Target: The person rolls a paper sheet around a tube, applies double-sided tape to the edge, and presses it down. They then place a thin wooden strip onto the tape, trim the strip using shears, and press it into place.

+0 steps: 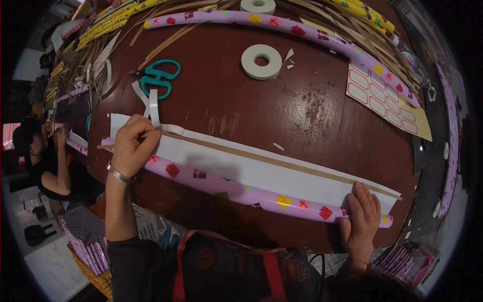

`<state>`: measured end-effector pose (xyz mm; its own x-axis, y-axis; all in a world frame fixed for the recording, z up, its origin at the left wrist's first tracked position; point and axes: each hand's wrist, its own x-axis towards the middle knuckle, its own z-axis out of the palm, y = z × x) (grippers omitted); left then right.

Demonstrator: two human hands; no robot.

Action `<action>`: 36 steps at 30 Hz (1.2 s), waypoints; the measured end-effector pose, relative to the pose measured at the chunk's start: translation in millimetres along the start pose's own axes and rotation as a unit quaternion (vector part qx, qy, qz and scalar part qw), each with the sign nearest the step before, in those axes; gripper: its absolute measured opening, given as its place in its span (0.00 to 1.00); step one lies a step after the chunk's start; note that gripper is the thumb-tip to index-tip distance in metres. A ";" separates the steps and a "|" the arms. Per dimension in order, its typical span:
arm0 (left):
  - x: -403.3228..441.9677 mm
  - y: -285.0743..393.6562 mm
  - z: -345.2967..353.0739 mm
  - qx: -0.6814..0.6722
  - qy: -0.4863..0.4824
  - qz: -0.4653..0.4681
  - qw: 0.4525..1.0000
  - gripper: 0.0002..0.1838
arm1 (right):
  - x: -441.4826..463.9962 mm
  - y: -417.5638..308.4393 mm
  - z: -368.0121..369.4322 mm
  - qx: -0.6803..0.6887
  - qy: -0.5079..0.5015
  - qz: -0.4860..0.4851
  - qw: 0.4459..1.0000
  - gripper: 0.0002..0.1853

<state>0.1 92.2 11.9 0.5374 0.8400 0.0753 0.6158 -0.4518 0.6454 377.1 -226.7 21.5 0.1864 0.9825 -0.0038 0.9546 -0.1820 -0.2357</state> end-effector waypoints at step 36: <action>12.8 -37.0 11.6 0.096 0.061 0.074 0.991 0.09 | 1.5 -5.6 7.0 -0.003 0.088 -0.018 0.996 0.23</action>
<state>-9.2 116.2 -19.8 0.5637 0.7851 0.2565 0.6403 -0.6116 0.4648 370.4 -223.9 16.0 0.1886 0.9664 0.1748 0.9630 -0.1471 -0.2260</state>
